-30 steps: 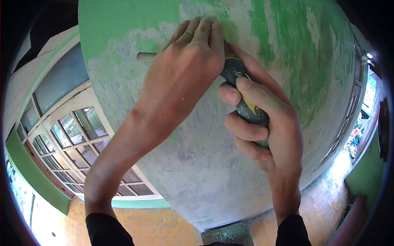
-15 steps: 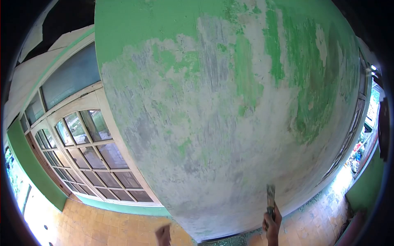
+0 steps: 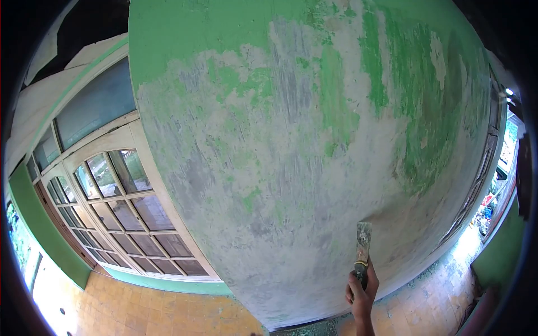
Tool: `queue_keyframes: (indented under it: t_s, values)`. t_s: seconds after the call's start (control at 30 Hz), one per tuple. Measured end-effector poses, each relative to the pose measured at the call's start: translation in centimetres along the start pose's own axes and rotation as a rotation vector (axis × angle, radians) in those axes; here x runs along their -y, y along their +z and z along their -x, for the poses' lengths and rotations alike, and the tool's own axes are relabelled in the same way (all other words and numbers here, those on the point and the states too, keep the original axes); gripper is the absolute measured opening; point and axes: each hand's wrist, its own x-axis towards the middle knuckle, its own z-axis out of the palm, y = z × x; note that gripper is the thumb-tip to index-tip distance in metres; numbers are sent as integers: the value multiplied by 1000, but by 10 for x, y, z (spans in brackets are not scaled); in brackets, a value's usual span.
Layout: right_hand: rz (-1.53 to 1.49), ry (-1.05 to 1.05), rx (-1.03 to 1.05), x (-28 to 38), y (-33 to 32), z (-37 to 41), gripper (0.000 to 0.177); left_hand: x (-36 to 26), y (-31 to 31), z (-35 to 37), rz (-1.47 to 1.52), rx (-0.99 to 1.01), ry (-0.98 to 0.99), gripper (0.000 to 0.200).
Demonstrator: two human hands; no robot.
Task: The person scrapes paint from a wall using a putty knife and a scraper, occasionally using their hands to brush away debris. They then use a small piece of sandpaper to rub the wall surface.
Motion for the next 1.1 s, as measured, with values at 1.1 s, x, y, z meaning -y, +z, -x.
queue_keyframes:
  t_s: [1.1]
  values:
    - [-337, -71, 520, 223, 125, -30, 59, -572, -186, -133, -786, -607, 1898, 56]
